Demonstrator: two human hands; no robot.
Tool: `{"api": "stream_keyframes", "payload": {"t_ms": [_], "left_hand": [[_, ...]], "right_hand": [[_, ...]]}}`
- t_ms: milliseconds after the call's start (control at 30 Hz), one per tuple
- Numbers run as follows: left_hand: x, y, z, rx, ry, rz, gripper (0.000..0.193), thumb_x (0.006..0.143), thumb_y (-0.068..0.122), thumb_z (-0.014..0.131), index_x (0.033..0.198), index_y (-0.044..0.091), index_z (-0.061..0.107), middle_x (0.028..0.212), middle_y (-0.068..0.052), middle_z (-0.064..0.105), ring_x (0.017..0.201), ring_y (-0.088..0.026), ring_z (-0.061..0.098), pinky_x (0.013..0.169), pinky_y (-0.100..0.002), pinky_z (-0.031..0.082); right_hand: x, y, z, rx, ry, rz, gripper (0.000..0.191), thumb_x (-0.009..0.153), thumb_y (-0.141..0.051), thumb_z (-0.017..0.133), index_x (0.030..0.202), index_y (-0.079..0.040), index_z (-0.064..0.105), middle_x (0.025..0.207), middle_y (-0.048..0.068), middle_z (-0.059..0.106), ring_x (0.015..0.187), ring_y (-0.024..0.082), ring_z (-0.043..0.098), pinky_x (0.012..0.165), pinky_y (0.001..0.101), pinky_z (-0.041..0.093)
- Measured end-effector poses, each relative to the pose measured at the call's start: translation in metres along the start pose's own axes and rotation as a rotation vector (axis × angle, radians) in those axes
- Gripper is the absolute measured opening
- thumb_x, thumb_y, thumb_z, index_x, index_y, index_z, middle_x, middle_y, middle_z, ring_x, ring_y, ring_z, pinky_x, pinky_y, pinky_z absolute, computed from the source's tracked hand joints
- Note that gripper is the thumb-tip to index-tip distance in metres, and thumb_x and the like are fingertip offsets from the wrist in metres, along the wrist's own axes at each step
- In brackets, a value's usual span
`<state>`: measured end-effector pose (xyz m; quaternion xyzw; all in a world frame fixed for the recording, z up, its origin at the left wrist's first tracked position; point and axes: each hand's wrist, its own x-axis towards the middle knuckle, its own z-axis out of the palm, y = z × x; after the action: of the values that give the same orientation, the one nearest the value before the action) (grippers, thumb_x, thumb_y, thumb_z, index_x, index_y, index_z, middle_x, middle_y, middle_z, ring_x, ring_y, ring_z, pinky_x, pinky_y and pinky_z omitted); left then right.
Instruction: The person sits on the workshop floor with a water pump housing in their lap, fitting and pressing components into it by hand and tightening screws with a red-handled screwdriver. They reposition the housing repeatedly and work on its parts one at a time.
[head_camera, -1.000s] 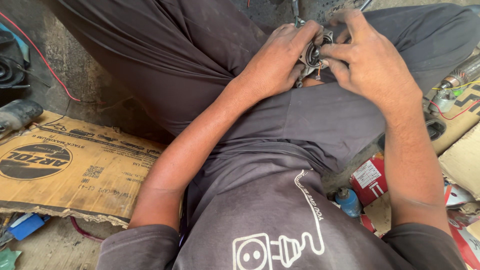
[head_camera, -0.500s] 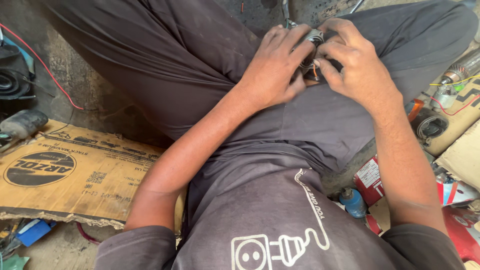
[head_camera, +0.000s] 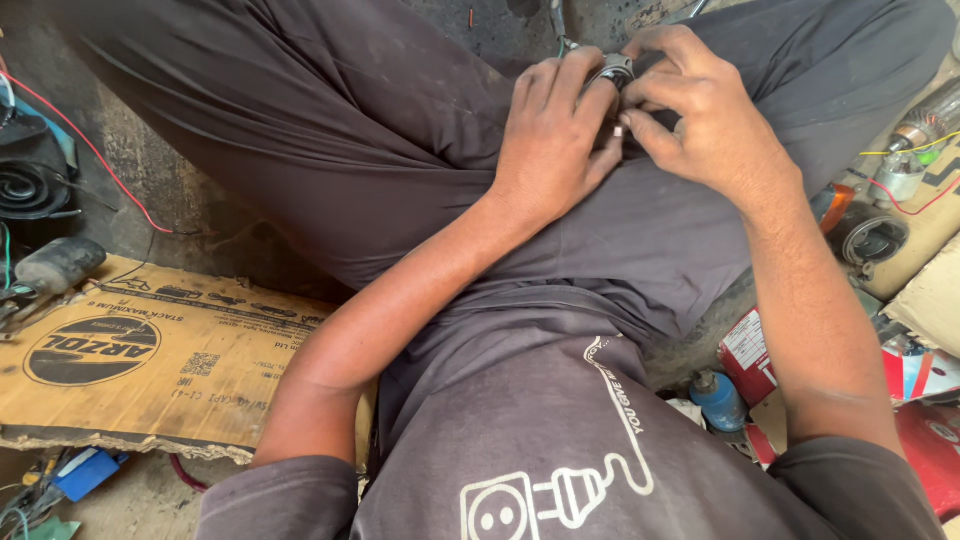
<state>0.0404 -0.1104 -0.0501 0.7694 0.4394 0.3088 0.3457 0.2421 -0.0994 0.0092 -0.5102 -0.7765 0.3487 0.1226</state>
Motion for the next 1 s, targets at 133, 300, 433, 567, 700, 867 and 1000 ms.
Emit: {"api": "stream_keyframes", "payload": {"t_ms": [133, 300, 433, 567, 700, 867, 1000], "left_hand": [[0.0, -0.001, -0.002, -0.019, -0.018, -0.001, 0.035, 0.082, 0.014, 0.081, 0.11, 0.005, 0.062, 0.136, -0.014, 0.049, 0.124, -0.034, 0.053, 0.111, -0.05, 0.044], [-0.001, -0.007, -0.003, -0.117, -0.053, -0.065, 0.028, 0.09, 0.014, 0.081, 0.112, 0.007, 0.064, 0.142, -0.011, 0.053, 0.127, -0.033, 0.056, 0.108, -0.046, 0.048], [0.002, -0.016, -0.01, -0.127, -0.109, -0.076, 0.036, 0.088, 0.015, 0.081, 0.118, 0.004, 0.064, 0.147, -0.013, 0.053, 0.126, -0.037, 0.056, 0.107, -0.048, 0.048], [0.005, -0.024, -0.021, -0.29, -0.166, -0.088, 0.028, 0.091, 0.014, 0.083, 0.113, 0.008, 0.067, 0.152, -0.012, 0.053, 0.13, -0.035, 0.058, 0.111, -0.044, 0.05], [0.008, -0.025, -0.024, -0.324, -0.185, -0.101, 0.037, 0.081, 0.016, 0.089, 0.109, 0.005, 0.068, 0.147, -0.015, 0.055, 0.127, -0.04, 0.057, 0.107, -0.046, 0.049], [0.013, -0.027, -0.022, -0.351, -0.184, -0.163, 0.025, 0.082, 0.014, 0.088, 0.103, 0.007, 0.077, 0.143, -0.013, 0.062, 0.125, -0.036, 0.064, 0.105, -0.043, 0.053], [0.016, -0.026, -0.021, -0.409, -0.197, -0.249, 0.021, 0.081, 0.013, 0.088, 0.098, 0.006, 0.079, 0.14, -0.012, 0.062, 0.12, -0.03, 0.068, 0.094, -0.035, 0.061]], "right_hand": [[-0.002, -0.002, 0.001, -0.025, 0.013, -0.014, 0.012, 0.091, 0.002, 0.079, 0.098, 0.004, 0.07, 0.136, 0.018, 0.059, 0.104, 0.025, 0.072, 0.091, 0.0365, 0.059], [-0.002, -0.008, 0.005, -0.025, 0.056, 0.001, 0.01, 0.093, 0.003, 0.079, 0.098, 0.004, 0.07, 0.135, 0.017, 0.059, 0.104, 0.024, 0.072, 0.093, 0.0367, 0.059], [0.001, -0.014, 0.012, 0.13, 0.107, 0.093, 0.011, 0.092, 0.009, 0.077, 0.097, 0.005, 0.067, 0.135, 0.018, 0.059, 0.108, 0.027, 0.071, 0.086, 0.0311, 0.062], [0.003, -0.018, 0.017, 0.162, 0.144, 0.143, 0.029, 0.091, 0.011, 0.079, 0.107, 0.003, 0.056, 0.123, 0.015, 0.06, 0.109, 0.026, 0.071, 0.088, 0.0314, 0.064], [0.013, -0.013, 0.016, 0.273, 0.13, 0.19, 0.042, 0.095, 0.007, 0.082, 0.111, 0.003, 0.043, 0.12, 0.013, 0.061, 0.111, 0.022, 0.071, 0.094, 0.0306, 0.066], [0.014, -0.008, 0.019, 0.31, 0.103, 0.261, 0.05, 0.089, 0.009, 0.077, 0.123, 0.004, 0.042, 0.109, 0.013, 0.058, 0.1, 0.021, 0.068, 0.084, 0.0304, 0.064], [0.009, -0.006, 0.022, 0.31, 0.133, 0.203, 0.04, 0.094, 0.01, 0.08, 0.115, 0.001, 0.047, 0.115, 0.013, 0.062, 0.105, 0.02, 0.07, 0.091, 0.0317, 0.065]]}}
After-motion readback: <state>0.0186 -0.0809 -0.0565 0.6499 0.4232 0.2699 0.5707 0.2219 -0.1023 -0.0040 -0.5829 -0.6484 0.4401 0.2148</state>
